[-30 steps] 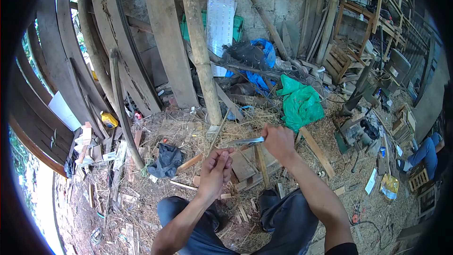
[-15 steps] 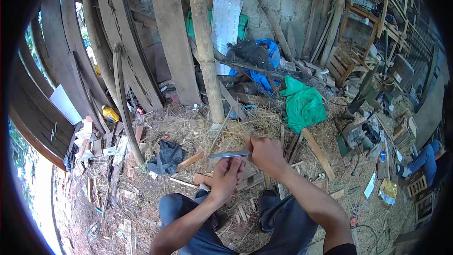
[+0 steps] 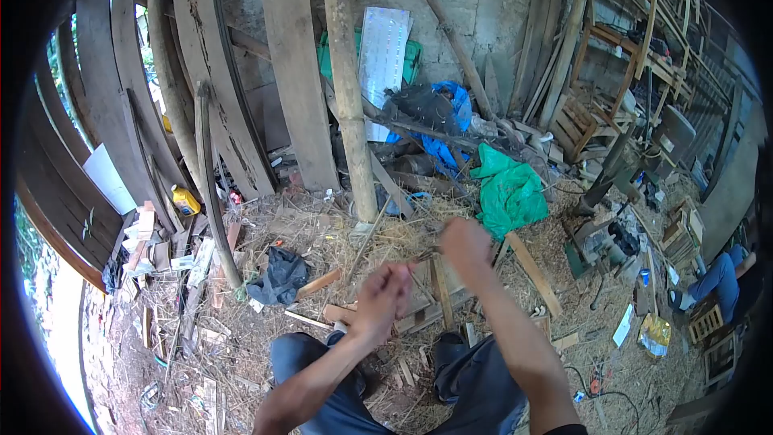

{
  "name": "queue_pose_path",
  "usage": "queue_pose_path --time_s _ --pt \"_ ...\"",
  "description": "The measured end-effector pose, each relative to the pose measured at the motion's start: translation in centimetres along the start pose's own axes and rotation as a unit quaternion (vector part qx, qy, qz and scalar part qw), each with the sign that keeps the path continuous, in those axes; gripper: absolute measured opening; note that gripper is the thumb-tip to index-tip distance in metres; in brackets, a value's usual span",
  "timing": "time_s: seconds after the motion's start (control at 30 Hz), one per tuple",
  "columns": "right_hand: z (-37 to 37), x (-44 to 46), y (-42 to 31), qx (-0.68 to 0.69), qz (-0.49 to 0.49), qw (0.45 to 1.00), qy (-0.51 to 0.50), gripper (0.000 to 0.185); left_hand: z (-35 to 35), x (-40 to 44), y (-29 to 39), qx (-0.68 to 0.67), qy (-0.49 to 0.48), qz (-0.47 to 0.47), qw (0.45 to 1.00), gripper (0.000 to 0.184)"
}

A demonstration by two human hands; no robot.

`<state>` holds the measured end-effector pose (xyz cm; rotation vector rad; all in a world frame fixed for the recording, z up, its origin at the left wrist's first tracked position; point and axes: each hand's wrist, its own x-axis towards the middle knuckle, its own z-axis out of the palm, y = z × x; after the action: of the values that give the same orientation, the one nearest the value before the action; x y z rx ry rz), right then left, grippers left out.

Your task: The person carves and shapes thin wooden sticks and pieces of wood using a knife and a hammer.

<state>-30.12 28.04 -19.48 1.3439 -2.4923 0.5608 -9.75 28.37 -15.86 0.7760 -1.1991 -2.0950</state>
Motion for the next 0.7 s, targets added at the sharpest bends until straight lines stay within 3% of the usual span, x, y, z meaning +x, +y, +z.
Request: queue_pose_path --time_s 0.07,0.1,0.2,0.3,0.37,0.4,0.47,0.57,0.7 --pt "-1.1 2.4 5.3 -0.026 0.116 0.99 -0.071 0.025 0.1 -1.2 -0.1 -0.005 -0.041 0.007 0.999 0.019" --pt "-0.7 1.7 6.0 -0.02 0.119 0.991 -0.065 0.025 -0.2 -1.5 0.0 -0.006 -0.08 0.009 0.997 0.019" --pt "-0.2 -0.4 7.3 -0.076 0.128 0.987 -0.057 0.023 -2.1 0.6 -0.4 -0.008 -0.065 0.026 0.998 0.018" --pt "-0.8 -0.3 4.1 0.053 0.077 0.993 -0.071 0.018 -2.3 0.9 -0.1 -0.028 -0.042 0.022 0.999 0.019" --pt "-2.3 -0.8 1.7 0.203 -0.009 0.978 -0.052 0.016 -1.8 0.6 0.4 -0.022 -0.045 -0.006 0.999 0.019" --pt "-3.0 -1.3 0.7 0.204 -0.009 0.977 -0.055 0.016 -1.8 0.6 0.3 -0.022 -0.043 -0.008 0.999 0.019" --pt "-4.2 -1.9 -1.1 0.213 -0.127 0.967 -0.062 0.014 -1.6 0.9 0.1 -0.017 -0.036 0.0 0.999 0.019" --pt "-4.2 -2.6 -2.8 0.147 -0.167 0.975 -0.019 0.018 -1.4 0.7 -0.1 -0.009 -0.054 -0.015 0.998 0.019" --pt "-0.9 -1.2 0.5 0.066 -0.099 0.989 -0.092 0.015 -1.7 1.0 -1.1 -0.015 -0.039 -0.019 0.999 0.019"
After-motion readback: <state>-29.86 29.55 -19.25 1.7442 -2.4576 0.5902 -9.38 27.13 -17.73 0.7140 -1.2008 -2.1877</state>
